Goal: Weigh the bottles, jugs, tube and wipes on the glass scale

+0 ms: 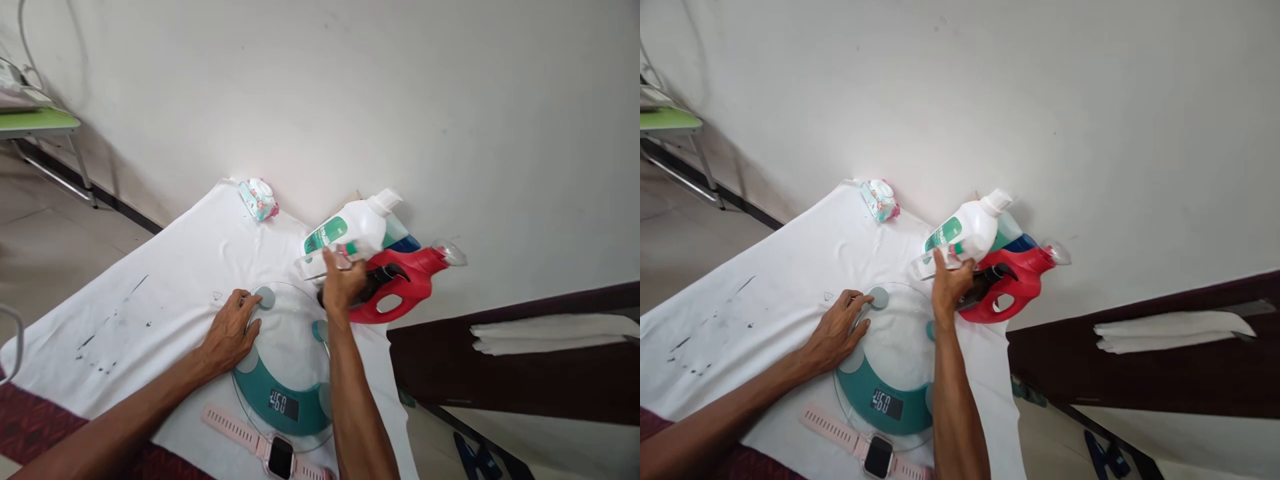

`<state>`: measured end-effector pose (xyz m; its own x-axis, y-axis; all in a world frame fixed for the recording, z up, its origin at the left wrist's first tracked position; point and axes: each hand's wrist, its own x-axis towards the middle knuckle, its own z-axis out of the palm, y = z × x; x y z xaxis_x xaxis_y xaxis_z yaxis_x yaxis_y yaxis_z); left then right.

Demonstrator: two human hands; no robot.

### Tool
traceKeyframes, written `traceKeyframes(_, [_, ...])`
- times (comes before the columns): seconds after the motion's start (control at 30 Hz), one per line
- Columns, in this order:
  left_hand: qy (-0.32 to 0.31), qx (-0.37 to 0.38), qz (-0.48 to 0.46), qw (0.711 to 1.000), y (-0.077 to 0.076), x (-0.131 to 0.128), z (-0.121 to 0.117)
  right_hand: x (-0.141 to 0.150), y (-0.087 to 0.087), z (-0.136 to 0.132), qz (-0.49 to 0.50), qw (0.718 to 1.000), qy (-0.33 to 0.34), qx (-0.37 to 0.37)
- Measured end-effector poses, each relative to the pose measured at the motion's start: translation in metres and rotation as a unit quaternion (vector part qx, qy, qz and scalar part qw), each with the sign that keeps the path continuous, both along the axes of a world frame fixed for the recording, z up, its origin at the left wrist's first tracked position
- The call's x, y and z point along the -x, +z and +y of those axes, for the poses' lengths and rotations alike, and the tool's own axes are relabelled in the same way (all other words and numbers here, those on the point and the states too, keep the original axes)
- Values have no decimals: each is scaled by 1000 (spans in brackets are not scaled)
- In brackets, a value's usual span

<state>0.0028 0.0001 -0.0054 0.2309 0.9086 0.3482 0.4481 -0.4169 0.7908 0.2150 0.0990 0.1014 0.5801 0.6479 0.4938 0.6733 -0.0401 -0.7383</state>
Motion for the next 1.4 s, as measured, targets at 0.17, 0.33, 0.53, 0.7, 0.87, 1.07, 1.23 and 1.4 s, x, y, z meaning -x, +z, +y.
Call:
traceKeyframes(0.17, [-5, -2, -1, 1000, -3, 0, 0, -2, 57, -49, -64, 982, 91, -155])
traceKeyframes(0.33, [-19, 3, 6, 1000, -4, 2, 1, 3, 58, -109, -15, 990, 124, -62])
traceKeyframes(0.53, [-24, 0, 27, 999, -5, 3, 1, 11, 25, -153, 39, 992, 119, 17])
traceKeyframes(0.7, [-26, 2, 29, 999, -4, 3, 3, 11, 5, -162, 77, 988, 122, 51])
traceKeyframes(0.87, [-37, 8, 27, 999, -2, 4, 3, 7, -7, -166, 80, 986, 136, 45])
traceKeyframes(1.07, [-41, 28, 40, 998, 1, 3, 4, -9, -26, -175, 131, 970, 206, -17])
traceKeyframes(1.23, [-39, 35, 47, 998, 3, 3, 3, -34, -65, -194, 152, 985, 26, -77])
traceKeyframes(1.4, [-35, 55, 58, 996, 9, 3, 2, -42, -80, -204, 133, 990, -18, -42])
